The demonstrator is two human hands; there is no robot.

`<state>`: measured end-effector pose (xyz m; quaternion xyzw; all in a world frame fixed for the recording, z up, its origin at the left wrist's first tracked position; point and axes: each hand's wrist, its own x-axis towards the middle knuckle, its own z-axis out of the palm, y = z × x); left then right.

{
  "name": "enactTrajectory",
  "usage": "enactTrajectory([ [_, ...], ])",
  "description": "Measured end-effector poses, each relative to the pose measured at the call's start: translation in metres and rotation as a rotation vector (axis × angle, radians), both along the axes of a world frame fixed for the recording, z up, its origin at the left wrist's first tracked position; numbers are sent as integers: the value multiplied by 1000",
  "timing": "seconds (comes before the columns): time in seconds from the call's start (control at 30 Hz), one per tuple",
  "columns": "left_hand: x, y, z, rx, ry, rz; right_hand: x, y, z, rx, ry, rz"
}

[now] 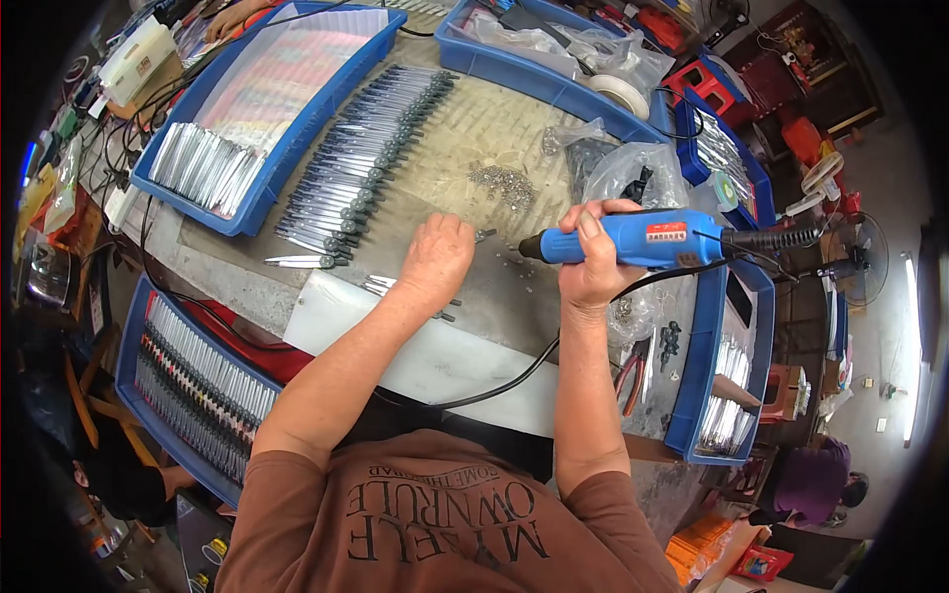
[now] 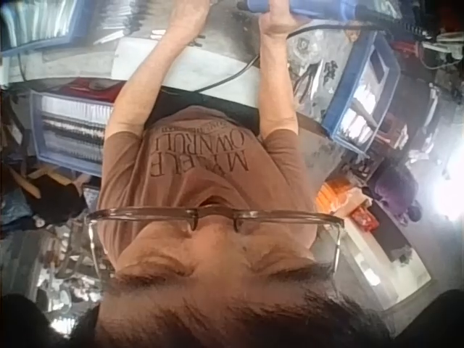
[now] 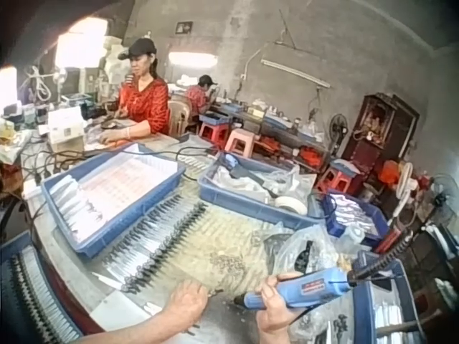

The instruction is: The person assembles small metal parts using an electric screwdriver.

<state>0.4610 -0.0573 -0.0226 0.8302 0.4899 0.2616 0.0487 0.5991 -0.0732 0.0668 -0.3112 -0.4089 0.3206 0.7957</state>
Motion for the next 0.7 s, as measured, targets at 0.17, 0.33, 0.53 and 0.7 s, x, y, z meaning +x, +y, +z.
enactTrajectory([
  [0.17, -2, 5, 1, -25, -21, 47, 11, -6, -4, -23, 26, -63],
  [0.33, 2, -8, 8, -53, -103, -19, 22, -7, -14, 9, 67, -104],
  [0.53, 13, -20, 0, -63, -67, -126, 28, -8, -14, -5, 101, -131],
  [0.7, 17, -18, 1, -64, -85, -137, 30, -8, -16, -15, 93, -144],
])
